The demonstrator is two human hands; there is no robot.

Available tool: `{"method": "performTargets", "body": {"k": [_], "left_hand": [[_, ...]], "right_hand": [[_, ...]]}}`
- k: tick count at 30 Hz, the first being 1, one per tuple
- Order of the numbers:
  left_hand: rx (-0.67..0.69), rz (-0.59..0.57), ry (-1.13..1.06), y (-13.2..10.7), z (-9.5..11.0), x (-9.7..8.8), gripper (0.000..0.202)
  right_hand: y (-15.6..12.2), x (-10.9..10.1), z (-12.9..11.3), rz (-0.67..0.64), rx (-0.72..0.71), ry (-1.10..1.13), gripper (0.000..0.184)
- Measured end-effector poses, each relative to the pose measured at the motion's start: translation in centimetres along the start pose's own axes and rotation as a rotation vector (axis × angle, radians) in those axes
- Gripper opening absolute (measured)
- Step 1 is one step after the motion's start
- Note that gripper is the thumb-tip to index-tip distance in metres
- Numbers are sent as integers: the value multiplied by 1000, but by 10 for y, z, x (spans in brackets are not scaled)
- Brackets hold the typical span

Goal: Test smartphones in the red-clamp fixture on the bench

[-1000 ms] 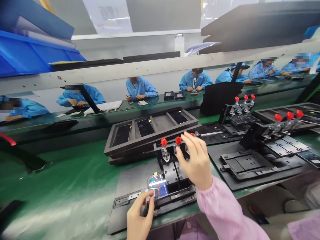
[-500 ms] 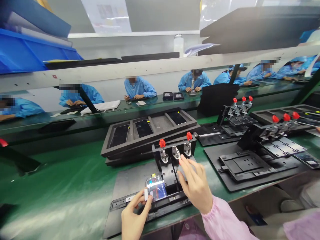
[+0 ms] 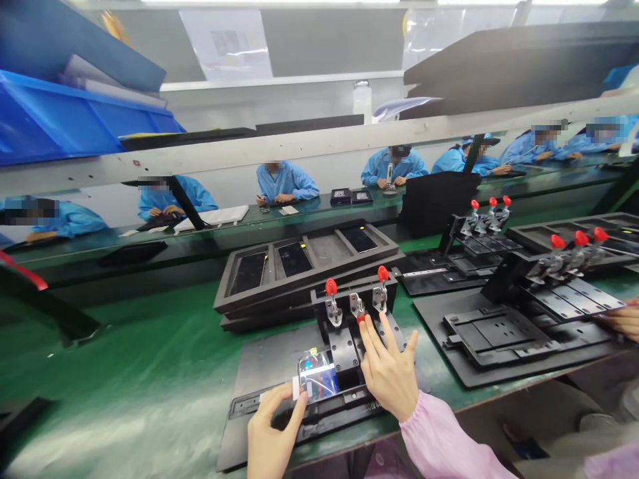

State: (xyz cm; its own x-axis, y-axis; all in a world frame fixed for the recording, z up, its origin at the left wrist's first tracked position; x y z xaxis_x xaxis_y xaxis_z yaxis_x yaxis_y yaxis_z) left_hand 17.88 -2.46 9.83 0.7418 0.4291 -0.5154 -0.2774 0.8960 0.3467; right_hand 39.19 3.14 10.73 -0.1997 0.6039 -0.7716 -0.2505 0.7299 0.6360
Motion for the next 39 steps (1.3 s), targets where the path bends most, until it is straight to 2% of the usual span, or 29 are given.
{"method": "performTargets", "body": {"k": [3,7,10,12,15,17,19,22,25,30,34,39], "left_hand": [[27,-46,36,-2,-4,1,21],[20,-45,61,-4,-3,0,19],[39,-36,61,-5,1,1,19],[47,-19,61,-6,1,1,20],[54,-6,73,-8,-2,3,20],[70,-23,82,-8,-3,6,20],[100,-46,98,-5,-1,8,19],[153,-95,178,2,6,11,18],[151,-166,290,6,11,13,21],[134,-251,345,8,11,15,28],[109,-265,338,8,9,15,28],[101,-266,314,8,13,13,25]], "right_hand": [[-1,0,-2,-31,7,-13,56],[2,-5,-3,-52,6,-39,53],[5,-19,-2,-36,-9,-50,49],[6,-34,-6,38,-8,15,45],[2,-53,-24,203,-60,251,35],[-3,-54,-43,194,-143,394,29],[-8,-47,-61,129,-192,456,26],[-14,-34,-74,122,-157,471,27],[-17,-34,-71,218,-84,475,24],[-26,-50,-60,376,-29,490,18],[-44,-49,-52,370,-48,457,21],[-65,-46,-39,398,0,433,22]]}}
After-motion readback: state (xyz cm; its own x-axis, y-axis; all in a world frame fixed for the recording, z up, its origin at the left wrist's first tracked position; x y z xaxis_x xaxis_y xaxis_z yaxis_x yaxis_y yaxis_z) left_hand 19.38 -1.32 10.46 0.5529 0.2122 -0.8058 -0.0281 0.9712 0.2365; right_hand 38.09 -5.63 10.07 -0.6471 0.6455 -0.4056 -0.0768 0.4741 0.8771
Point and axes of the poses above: each hand's wrist, its own y-axis towards the middle knuckle, its own x-axis out of the palm, z = x × y, the point moved 3 cm from there along y, towards the middle knuckle, and after that the axes turned 2 degrees about -x, right-handed, at the moved point
